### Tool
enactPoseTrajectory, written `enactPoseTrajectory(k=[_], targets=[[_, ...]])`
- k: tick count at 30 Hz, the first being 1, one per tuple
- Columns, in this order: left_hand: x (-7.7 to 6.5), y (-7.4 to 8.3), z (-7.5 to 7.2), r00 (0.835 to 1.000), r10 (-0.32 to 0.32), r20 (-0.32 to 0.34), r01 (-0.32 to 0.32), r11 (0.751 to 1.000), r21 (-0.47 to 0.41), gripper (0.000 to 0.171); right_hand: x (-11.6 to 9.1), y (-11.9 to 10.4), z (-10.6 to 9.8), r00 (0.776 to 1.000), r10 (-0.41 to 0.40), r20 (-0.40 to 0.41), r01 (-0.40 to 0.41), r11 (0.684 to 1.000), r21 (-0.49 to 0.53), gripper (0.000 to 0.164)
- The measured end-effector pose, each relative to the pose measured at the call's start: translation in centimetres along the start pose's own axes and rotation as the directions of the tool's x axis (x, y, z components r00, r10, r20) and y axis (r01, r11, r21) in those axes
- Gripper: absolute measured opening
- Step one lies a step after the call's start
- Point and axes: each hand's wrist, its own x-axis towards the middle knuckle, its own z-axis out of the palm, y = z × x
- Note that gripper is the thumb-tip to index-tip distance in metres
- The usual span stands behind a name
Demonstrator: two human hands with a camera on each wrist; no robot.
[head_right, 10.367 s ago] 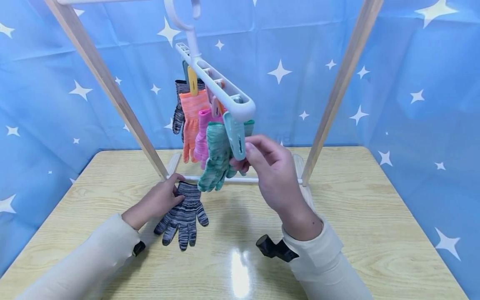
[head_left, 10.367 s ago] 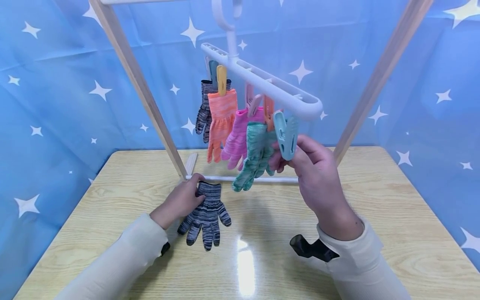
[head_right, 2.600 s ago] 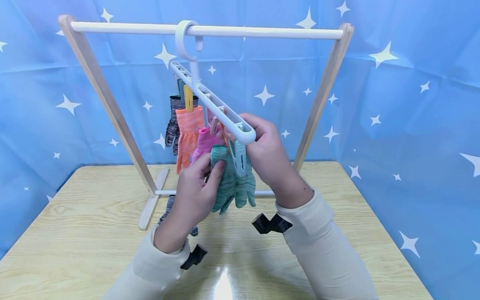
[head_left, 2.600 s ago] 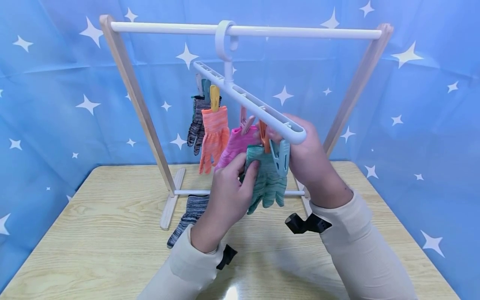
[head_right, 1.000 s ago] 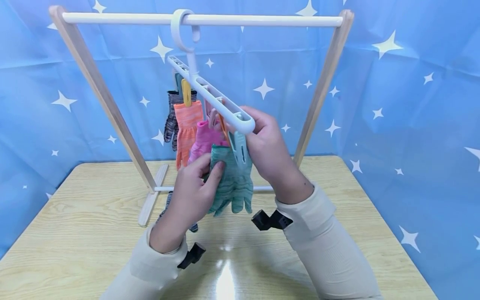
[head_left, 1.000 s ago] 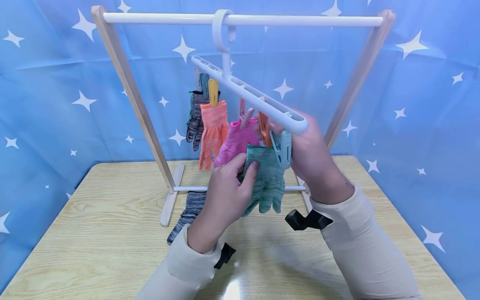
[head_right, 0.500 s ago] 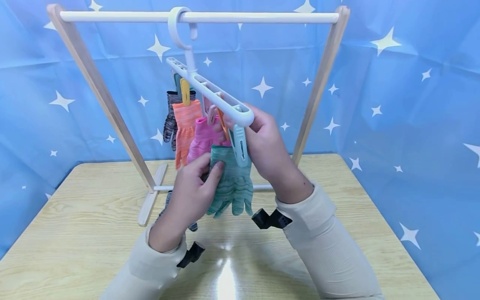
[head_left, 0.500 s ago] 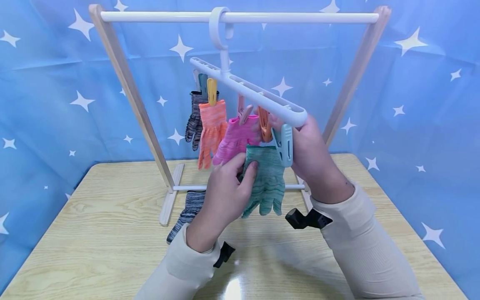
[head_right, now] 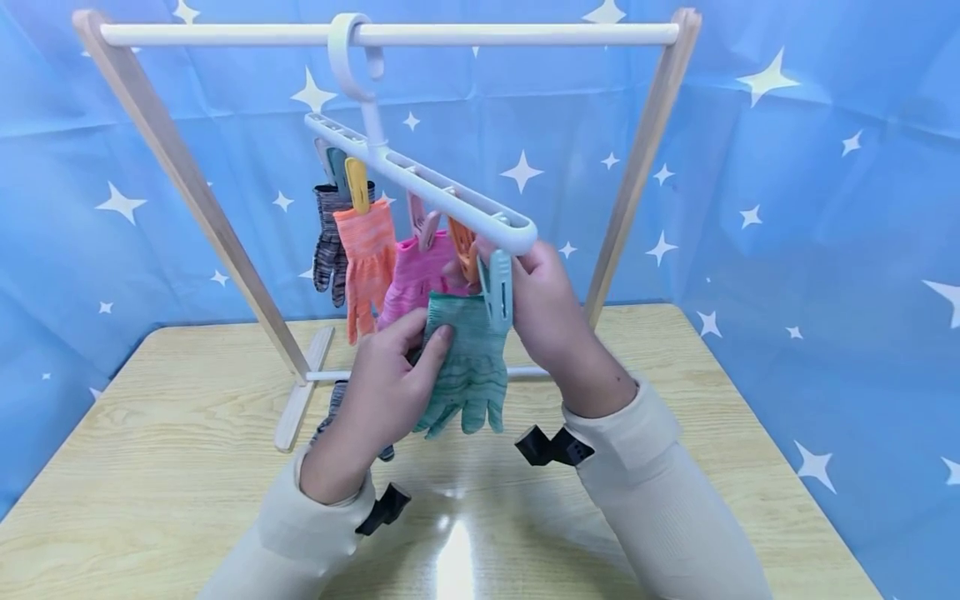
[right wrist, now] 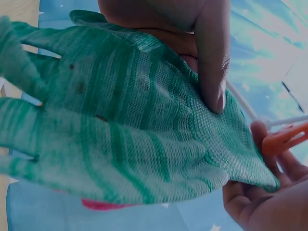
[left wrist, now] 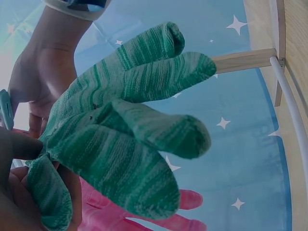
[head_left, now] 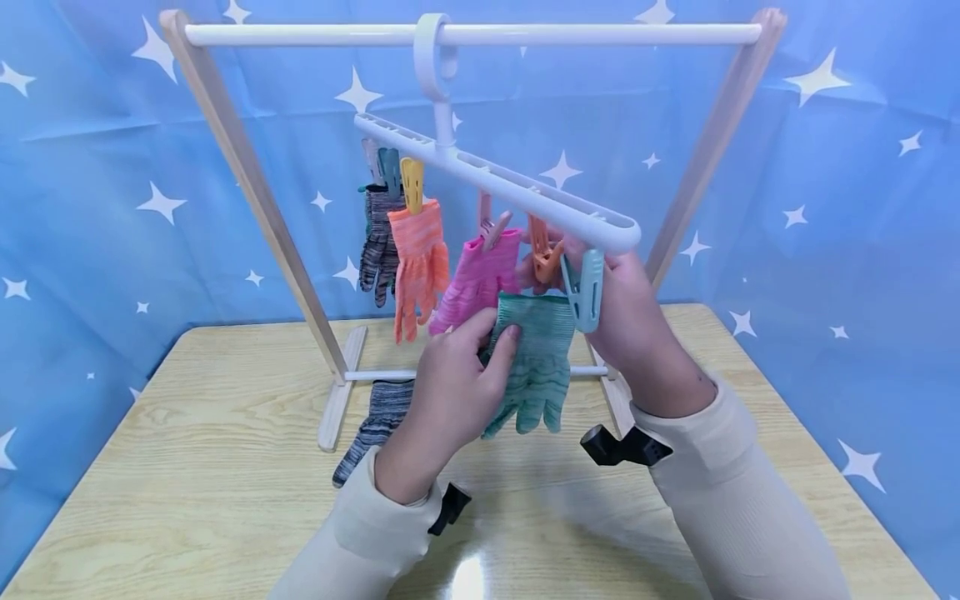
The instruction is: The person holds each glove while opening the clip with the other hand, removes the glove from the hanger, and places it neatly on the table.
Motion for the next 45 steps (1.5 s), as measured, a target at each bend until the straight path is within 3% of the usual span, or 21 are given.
enactPoseTrajectory(k=[4,11,15,19,25,31,32,34,38,41,45], targets=[[0.0,-0.1,0.1,1.000,0.000,0.015,0.000,1.000,-0.011,0.021,-0.6,0.4,-0.7,0.999,0.034,-0.012,-0.034,0.999,0.012,0.037],[0.0,-0.2,0.2,0.999,0.017,0.030,-0.016,1.000,-0.010,0.020,-1.8,1.7,-2.9,0.986,0.111,-0.127,-0.124,0.987,-0.099,0.045],[0.0,-0.2,0.3,0.999,0.017,0.038,-0.017,1.000,0.002,0.025,-3.0,2.9,-4.3,0.978,0.072,-0.194,-0.100,0.985,-0.139,0.035],[0.0,-0.1,0.2,0.999,0.018,0.039,-0.018,1.000,0.009,0.030,-4.1,4.1,-5.6,0.960,0.026,-0.277,-0.057,0.993,-0.102,0.028],[0.1,-0.2,0.2,0.999,0.029,0.037,-0.030,1.000,0.002,0.033,-5.6,5.4,-7.9,0.900,0.052,-0.432,-0.082,0.995,-0.050,0.026],[0.1,-0.4,0.3,0.999,0.030,0.046,-0.030,1.000,0.008,0.033,-6.6,7.4,-10.2,0.781,0.117,-0.613,-0.190,0.980,-0.056,0.007],[0.1,-0.4,0.2,0.998,0.025,0.050,-0.025,1.000,0.007,0.033,-6.7,7.7,-10.7,0.770,0.131,-0.625,-0.237,0.967,-0.089,0.003],[0.1,-0.7,0.2,0.998,0.004,0.064,-0.004,1.000,-0.006,0.035,-6.9,8.5,-11.5,0.766,0.174,-0.619,-0.357,0.916,-0.183,0.018],[0.0,-1.5,0.1,0.992,-0.070,0.105,0.074,0.996,-0.041,0.037,-7.2,9.9,-13.0,0.807,0.293,-0.512,-0.518,0.769,-0.376,0.054],[-0.1,-2.4,0.2,0.983,-0.119,0.138,0.128,0.990,-0.059,0.036,-7.2,10.8,-13.8,0.825,0.359,-0.436,-0.537,0.738,-0.408,0.065],[-0.1,-3.7,0.3,0.970,-0.161,0.184,0.178,0.980,-0.084,0.033,-7.2,11.7,-14.3,0.824,0.406,-0.394,-0.554,0.722,-0.414,0.066]])
